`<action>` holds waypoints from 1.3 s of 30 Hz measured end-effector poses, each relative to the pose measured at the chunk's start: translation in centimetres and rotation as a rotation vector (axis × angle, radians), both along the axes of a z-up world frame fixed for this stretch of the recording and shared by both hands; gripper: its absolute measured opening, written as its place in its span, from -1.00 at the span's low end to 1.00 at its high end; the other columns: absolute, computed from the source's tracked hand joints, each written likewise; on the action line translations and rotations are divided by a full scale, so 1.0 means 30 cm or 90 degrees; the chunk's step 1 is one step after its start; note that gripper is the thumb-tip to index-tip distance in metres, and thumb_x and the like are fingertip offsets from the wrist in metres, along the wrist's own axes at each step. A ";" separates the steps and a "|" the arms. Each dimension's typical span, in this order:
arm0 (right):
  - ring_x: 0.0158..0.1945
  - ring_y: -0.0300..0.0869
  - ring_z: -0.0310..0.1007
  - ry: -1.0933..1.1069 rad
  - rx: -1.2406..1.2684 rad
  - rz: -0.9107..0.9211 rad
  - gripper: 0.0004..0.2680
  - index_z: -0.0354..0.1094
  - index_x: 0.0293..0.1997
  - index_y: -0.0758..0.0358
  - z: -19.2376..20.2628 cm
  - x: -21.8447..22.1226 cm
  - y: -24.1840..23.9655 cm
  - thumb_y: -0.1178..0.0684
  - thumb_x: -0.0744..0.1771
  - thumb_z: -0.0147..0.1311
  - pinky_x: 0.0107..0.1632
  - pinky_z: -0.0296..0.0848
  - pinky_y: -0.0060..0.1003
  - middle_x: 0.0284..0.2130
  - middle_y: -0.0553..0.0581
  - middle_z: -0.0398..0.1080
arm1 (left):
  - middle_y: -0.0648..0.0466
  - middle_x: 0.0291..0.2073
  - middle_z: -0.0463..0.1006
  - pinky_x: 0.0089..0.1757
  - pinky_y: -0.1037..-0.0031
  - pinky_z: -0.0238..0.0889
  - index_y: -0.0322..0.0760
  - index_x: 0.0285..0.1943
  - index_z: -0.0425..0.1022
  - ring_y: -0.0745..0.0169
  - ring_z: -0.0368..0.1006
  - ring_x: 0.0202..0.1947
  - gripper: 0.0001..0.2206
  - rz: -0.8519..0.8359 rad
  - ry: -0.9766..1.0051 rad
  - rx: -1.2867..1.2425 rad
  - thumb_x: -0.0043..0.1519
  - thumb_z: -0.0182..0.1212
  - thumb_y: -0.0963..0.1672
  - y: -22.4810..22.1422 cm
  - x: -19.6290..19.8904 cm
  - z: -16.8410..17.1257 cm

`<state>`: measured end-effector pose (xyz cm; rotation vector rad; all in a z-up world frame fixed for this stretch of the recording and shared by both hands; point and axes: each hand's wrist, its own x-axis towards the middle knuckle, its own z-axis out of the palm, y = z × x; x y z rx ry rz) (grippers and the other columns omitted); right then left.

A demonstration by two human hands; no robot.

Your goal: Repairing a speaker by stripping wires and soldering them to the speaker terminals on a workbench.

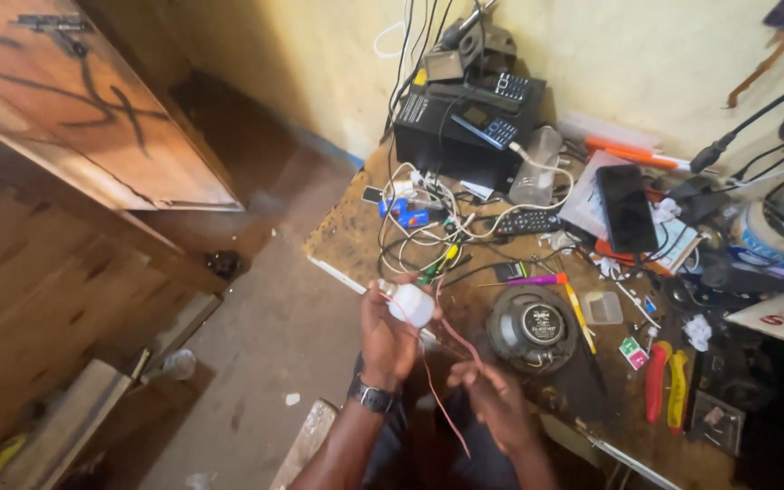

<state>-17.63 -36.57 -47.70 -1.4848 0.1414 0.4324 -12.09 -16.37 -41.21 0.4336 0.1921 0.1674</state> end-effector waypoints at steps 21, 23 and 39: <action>-0.21 -0.03 0.62 -0.291 -0.544 -0.060 -0.84 0.59 -0.16 0.03 -0.136 0.022 -0.036 -0.11 0.35 0.14 -0.13 0.45 -0.08 -0.27 0.13 0.63 | -0.12 -0.18 0.63 -0.28 0.02 0.53 -0.24 -0.05 0.54 -0.21 0.57 -0.11 -0.55 0.061 0.063 -0.194 0.35 0.14 0.16 0.063 0.091 -0.113; -0.19 -0.24 0.71 -0.246 -0.498 -0.086 -0.79 0.69 -0.01 -0.01 -0.098 0.051 -0.075 -0.07 0.33 0.17 -0.14 0.51 -0.23 -0.18 0.06 0.71 | -0.12 -0.19 0.66 -0.28 0.04 0.56 -0.25 -0.01 0.56 -0.18 0.58 -0.14 -0.50 0.057 0.034 -0.162 0.35 0.14 0.20 0.060 0.092 -0.113; -0.47 -0.23 0.32 -0.055 -0.274 -0.320 -0.77 0.66 -0.07 0.24 0.033 0.110 -0.086 -0.09 0.33 0.28 -0.40 0.26 -0.23 -0.57 0.09 0.41 | -0.07 0.09 0.59 -0.09 0.05 0.37 -0.16 0.18 0.55 -0.11 0.53 0.03 -0.48 -0.113 0.304 0.995 0.25 0.16 0.19 -0.134 0.106 -0.361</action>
